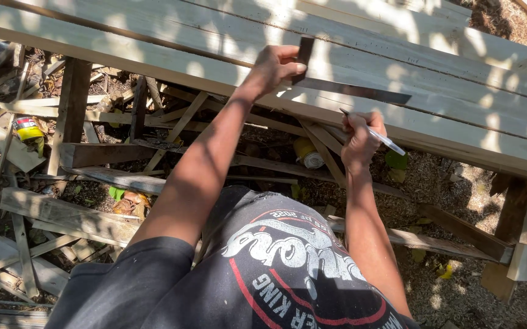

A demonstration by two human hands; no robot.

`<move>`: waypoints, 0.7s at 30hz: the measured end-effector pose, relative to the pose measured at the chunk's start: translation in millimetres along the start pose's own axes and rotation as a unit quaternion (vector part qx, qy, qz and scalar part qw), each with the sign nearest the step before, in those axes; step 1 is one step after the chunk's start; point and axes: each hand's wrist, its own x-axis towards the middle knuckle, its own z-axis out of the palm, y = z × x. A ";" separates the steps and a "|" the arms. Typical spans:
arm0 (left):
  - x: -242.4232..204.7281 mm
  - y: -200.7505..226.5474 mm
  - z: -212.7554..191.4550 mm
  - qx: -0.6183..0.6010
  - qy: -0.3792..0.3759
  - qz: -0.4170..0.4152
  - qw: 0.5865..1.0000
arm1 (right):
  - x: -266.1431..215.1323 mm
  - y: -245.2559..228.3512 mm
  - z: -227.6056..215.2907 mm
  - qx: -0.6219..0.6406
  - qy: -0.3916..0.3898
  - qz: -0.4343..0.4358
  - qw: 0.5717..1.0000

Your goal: Use a square and a pen to mark lines on wooden planks.

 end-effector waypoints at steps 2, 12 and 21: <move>-17.7 4.6 -35.8 -0.030 -0.003 -0.012 0.999 | -27.7 -5.3 -30.9 -0.038 0.030 0.004 0.999; -65.3 2.6 -176.2 0.080 0.033 -0.033 0.996 | -91.9 5.1 -78.3 -0.025 0.126 0.118 0.985; -69.3 5.2 -182.3 0.097 0.036 -0.070 0.992 | -86.2 -7.1 -48.7 -0.047 0.129 0.085 0.987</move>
